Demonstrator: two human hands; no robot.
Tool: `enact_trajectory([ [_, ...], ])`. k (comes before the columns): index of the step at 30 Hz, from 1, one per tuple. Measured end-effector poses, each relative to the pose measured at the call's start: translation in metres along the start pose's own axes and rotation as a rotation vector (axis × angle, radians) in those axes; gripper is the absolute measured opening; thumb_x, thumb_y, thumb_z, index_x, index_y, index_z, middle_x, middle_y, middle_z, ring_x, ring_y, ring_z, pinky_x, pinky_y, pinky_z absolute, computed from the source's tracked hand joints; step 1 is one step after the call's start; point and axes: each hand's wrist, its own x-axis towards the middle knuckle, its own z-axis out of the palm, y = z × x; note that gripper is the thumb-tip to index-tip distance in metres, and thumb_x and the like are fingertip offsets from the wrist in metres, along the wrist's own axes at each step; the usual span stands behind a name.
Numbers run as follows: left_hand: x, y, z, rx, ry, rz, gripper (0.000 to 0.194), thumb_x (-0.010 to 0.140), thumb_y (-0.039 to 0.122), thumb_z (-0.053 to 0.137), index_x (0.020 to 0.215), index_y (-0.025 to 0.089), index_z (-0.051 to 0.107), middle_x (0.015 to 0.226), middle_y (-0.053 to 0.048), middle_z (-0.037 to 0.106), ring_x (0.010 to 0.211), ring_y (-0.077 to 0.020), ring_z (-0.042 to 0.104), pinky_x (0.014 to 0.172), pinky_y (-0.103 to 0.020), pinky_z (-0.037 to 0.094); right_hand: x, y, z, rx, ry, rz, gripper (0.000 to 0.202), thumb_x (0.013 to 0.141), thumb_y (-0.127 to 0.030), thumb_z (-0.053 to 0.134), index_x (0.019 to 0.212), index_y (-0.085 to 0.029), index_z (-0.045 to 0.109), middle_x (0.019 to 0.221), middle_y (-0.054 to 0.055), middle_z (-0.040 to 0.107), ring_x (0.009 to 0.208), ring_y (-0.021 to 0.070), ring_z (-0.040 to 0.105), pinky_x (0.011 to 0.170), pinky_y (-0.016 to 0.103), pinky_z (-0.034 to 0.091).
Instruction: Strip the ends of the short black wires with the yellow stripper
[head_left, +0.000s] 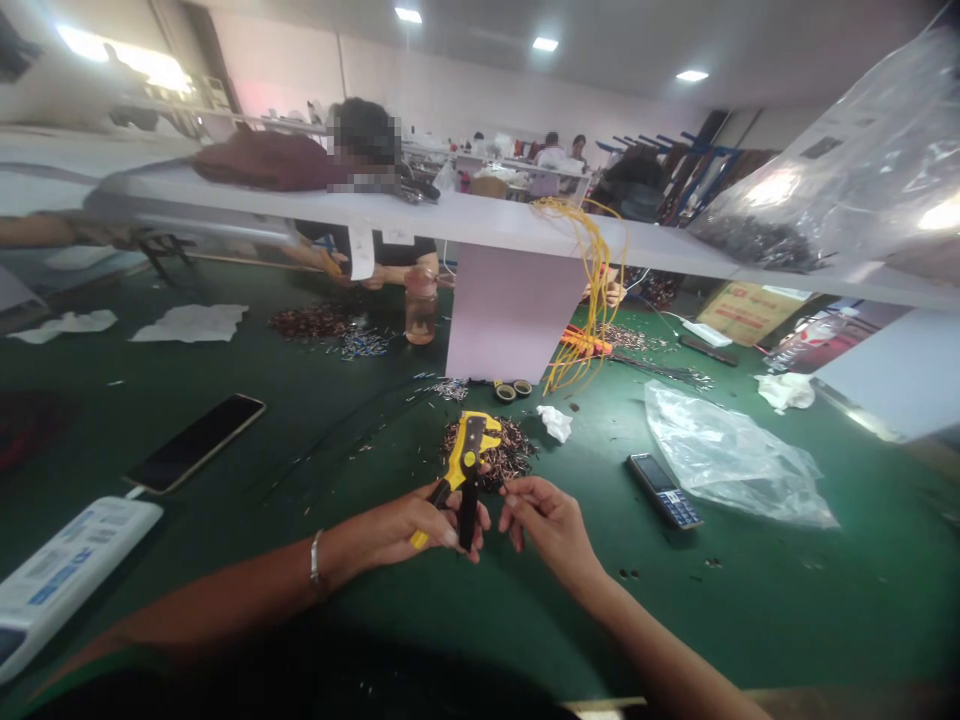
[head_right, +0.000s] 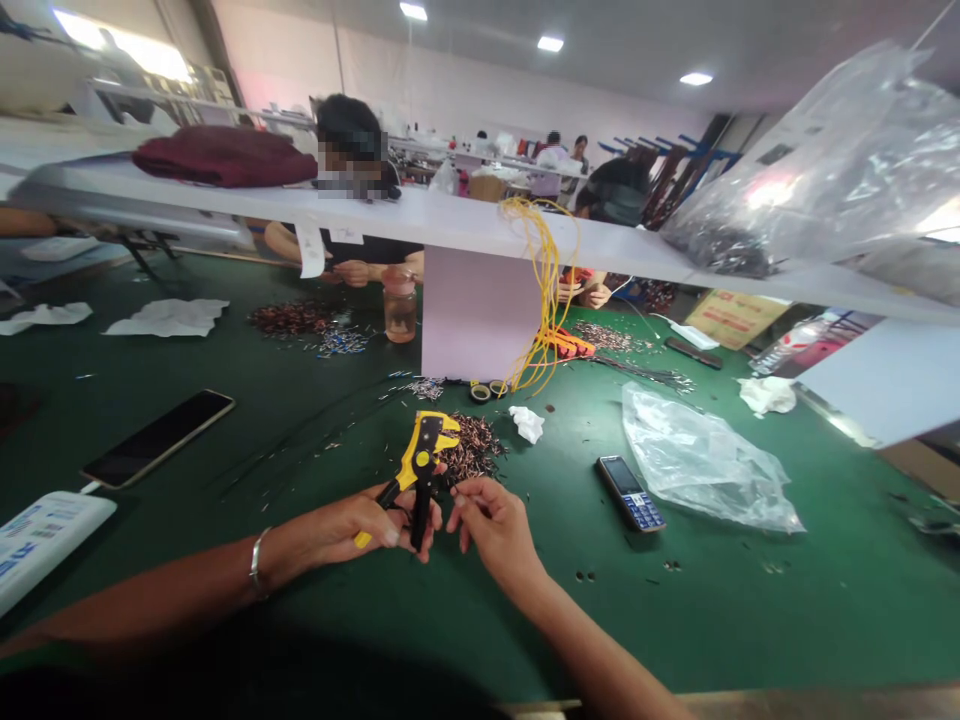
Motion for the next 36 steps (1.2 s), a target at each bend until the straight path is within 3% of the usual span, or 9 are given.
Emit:
enact_trajectory([
  [13,0.0,-0.002,0.0,0.022,-0.059,-0.016,0.039,0.059,0.008,0.063,0.098,0.012,0.067,0.089,-0.007,0.067,0.082,-0.0212,0.065,0.079,-0.036,0.051,0.0,0.006,-0.005,-0.022,-0.013,0.019,0.03,0.075,-0.045,0.069,0.08,-0.018,0.058,0.053,-0.001,0.065,0.036,0.0113,0.053,0.042,0.024,0.041],
  [19,0.001,0.001,-0.006,-0.075,-0.013,0.082,0.064,0.061,0.004,0.064,0.122,0.022,0.057,0.108,-0.007,0.064,0.083,-0.0228,0.068,0.077,-0.04,0.053,-0.002,0.014,-0.006,-0.096,-0.099,0.073,0.026,0.074,-0.043,0.066,0.077,-0.018,0.06,0.05,-0.002,0.062,0.035,0.0112,0.05,0.041,0.024,0.039],
  [24,0.0,0.007,-0.001,-0.122,0.003,0.125,0.072,0.063,0.004,0.064,0.13,0.028,0.052,0.114,-0.006,0.064,0.09,-0.0228,0.066,0.083,-0.045,0.05,-0.006,0.024,-0.002,-0.178,-0.19,0.109,0.025,0.074,-0.042,0.062,0.076,-0.017,0.062,0.047,-0.003,0.059,0.032,0.0096,0.046,0.038,0.023,0.034],
  [29,-0.001,0.005,0.001,-0.137,-0.009,0.122,0.074,0.064,0.004,0.063,0.134,0.024,0.049,0.108,-0.009,0.067,0.093,-0.0248,0.067,0.087,-0.045,0.048,-0.007,0.026,-0.001,-0.177,-0.264,0.126,0.026,0.077,-0.043,0.06,0.077,-0.017,0.063,0.049,-0.003,0.059,0.033,0.0092,0.047,0.039,0.023,0.035],
  [36,0.002,-0.002,-0.004,-0.168,-0.013,0.099,0.075,0.059,-0.001,0.063,0.129,0.023,0.053,0.111,-0.009,0.064,0.096,-0.0254,0.066,0.085,-0.045,0.05,-0.007,0.027,-0.006,-0.139,-0.255,0.142,0.027,0.077,-0.043,0.064,0.08,-0.016,0.064,0.051,-0.003,0.061,0.036,0.0096,0.049,0.04,0.023,0.037],
])
